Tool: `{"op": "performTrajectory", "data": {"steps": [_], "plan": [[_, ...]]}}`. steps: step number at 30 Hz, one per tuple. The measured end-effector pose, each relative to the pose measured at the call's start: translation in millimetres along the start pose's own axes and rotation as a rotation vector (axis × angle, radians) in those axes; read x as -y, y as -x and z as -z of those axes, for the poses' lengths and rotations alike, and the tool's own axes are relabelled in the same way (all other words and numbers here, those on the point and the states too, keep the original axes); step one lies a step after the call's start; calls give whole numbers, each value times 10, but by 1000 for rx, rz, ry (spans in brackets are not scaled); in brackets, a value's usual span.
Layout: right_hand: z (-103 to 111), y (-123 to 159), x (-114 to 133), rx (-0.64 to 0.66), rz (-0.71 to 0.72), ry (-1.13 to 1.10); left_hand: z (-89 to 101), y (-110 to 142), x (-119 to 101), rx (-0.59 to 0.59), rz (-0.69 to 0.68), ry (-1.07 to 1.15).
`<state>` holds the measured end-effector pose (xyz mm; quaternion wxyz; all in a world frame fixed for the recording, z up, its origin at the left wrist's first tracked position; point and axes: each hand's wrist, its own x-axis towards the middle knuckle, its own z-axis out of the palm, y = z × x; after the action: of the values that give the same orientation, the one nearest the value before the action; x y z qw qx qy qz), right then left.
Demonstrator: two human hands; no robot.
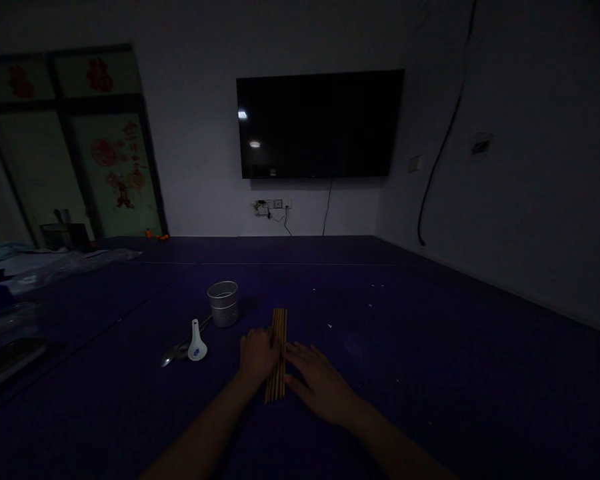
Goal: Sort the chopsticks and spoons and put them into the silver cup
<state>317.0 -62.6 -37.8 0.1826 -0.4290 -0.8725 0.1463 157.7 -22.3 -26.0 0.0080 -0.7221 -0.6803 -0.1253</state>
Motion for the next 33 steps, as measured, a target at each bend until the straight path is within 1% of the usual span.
{"op": "performTrajectory", "data": {"steps": [9,20,33], "plan": [[19,3,18,18,-14,-7,8,22,-4,-12,-12,7],[7,8,12,1,-3,-13,21,27,-9,-8,1,4],[-3,7,0,-13,1,-14,13,19,-3,-31,4,11]]}}
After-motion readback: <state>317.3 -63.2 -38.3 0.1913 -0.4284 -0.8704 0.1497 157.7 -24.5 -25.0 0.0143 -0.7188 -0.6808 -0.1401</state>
